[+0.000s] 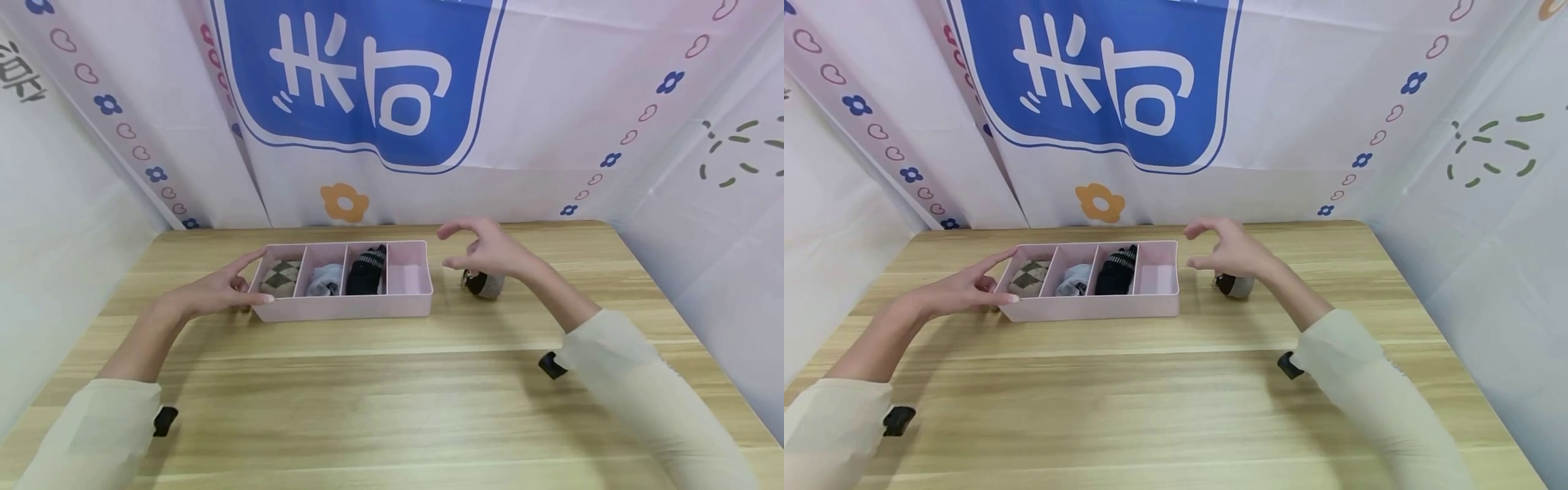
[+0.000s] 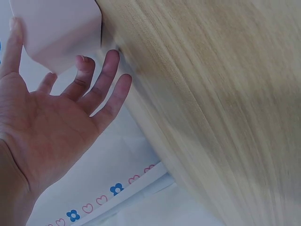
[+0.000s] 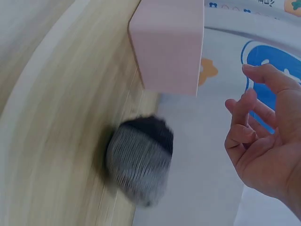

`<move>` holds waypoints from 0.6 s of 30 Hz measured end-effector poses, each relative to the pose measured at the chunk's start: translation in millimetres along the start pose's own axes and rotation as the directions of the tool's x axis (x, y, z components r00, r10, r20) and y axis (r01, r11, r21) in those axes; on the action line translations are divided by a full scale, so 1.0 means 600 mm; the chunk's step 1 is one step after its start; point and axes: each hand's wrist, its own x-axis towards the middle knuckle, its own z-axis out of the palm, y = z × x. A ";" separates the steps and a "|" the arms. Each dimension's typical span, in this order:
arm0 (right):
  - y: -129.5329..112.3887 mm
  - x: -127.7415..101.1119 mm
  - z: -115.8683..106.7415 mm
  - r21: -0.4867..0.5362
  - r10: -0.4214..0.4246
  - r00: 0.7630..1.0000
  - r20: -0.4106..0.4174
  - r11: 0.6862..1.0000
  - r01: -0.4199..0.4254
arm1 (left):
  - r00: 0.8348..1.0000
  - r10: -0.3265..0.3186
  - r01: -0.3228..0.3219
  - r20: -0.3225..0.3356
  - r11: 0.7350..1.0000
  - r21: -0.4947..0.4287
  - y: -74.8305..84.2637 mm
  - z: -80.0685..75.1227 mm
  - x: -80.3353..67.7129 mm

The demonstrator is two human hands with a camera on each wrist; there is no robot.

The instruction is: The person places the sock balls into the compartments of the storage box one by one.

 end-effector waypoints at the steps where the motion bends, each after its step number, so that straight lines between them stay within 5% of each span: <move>1: 0.005 -0.007 -0.005 -0.007 0.005 1.000 -0.006 1.000 -0.005 | 1.000 0.001 -0.001 0.000 1.000 -0.001 0.000 0.000 0.000; 18: 0.097 -0.075 -0.044 -0.085 0.121 0.992 -0.025 0.989 -0.122 | 1.000 -0.001 0.001 0.009 1.000 0.009 -0.004 0.000 0.001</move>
